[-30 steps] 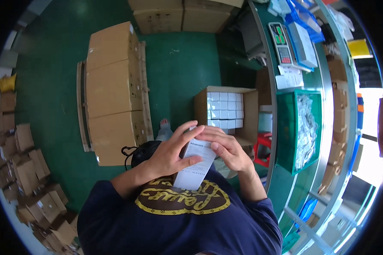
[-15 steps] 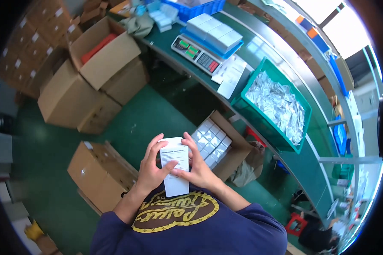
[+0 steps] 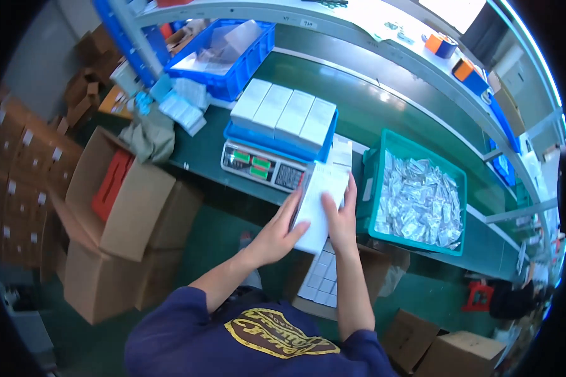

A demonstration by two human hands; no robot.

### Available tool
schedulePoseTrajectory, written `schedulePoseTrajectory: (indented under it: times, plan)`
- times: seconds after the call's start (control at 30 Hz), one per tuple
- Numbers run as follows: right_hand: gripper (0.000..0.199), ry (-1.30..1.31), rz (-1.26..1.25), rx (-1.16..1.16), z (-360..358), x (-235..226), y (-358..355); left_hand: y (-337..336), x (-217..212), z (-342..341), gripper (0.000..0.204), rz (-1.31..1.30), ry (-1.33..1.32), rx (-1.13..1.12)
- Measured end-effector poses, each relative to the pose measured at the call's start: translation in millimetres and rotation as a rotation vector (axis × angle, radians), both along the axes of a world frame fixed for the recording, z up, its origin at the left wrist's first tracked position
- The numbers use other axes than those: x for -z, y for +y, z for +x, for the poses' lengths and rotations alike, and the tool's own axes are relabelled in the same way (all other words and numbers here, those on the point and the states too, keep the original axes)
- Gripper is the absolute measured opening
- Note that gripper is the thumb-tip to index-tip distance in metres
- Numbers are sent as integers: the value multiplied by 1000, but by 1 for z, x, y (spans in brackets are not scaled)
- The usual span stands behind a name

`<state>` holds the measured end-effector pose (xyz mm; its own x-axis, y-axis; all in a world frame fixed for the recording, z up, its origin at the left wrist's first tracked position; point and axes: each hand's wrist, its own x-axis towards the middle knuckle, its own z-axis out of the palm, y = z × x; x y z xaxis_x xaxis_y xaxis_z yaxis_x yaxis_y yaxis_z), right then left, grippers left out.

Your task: Packaging small items into individual white boxes and then into a larger carton.

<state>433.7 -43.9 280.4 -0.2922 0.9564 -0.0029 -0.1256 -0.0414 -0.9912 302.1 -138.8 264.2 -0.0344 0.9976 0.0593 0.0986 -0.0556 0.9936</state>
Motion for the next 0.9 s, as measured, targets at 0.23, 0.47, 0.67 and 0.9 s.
schedulePoseTrajectory:
  times: [0.23,0.47,0.67,0.9]
  plan:
    - [64,-167,113,243,-189,60,217,218,11,-160,52,120,732,-341]
    - [65,-241,-29,261,-228,79,258,257,33,-200,52,-101,557,-261]
    - [66,-196,-36,256,-209,29,234,246,37,-229,52,16,451,-296]
    - [42,-7,-288,352,-52,32,138,117,71,-370,58,-171,35,-591]
